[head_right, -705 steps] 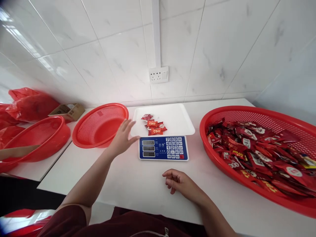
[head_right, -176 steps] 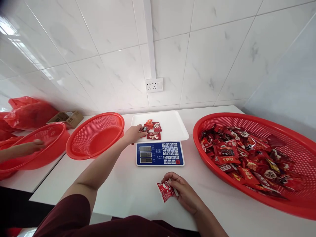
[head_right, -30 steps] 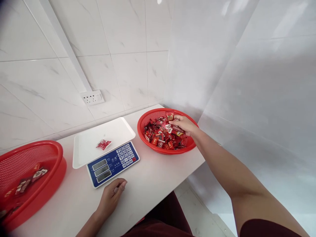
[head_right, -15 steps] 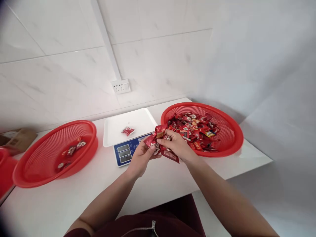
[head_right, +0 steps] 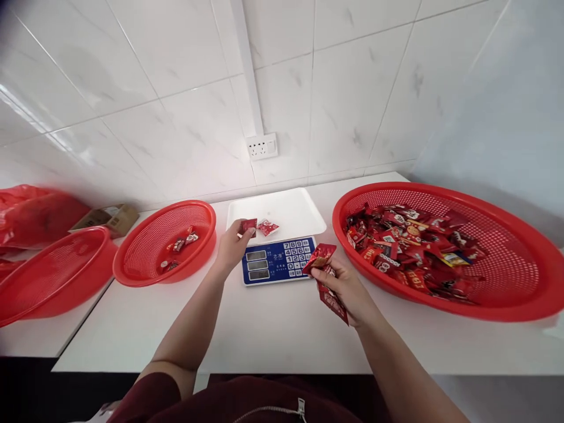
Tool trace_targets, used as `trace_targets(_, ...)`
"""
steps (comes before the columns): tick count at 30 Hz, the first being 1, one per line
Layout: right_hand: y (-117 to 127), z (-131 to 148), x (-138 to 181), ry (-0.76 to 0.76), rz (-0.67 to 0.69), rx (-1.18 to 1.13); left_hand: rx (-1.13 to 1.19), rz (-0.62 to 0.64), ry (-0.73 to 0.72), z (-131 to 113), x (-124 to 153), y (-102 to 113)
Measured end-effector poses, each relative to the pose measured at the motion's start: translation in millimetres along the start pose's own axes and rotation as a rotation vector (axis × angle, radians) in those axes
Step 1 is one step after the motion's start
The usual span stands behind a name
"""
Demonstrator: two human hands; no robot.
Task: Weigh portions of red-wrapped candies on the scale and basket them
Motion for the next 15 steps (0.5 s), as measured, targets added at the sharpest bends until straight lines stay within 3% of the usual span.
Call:
trace_targets(3,-2,-1,3,0.033,0.007,0.126,-0.168,-0.030,-0.194,-15,8,-5)
trace_targets(6,-8,-5,7,0.069,0.079,0.326,-0.102,0.125,-0.308,-37,40,-29)
trace_targets(10,-20,-17,14,0.083,0.223,0.569,0.028,0.418,-0.280,-54,86,-62)
trace_targets(15,-20,-37,20,0.024,0.282,0.625,0.171,0.481,-0.143,-41,100,-65)
Point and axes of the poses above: each hand's wrist, its own x-axis away from the middle knuckle, its own y-axis out of the back of the hand, z = x × y, the point moved 6 cm from there along -x, towards the middle knuckle, and after that the axes turned 7 degrees about x, right-handed, at the moved point
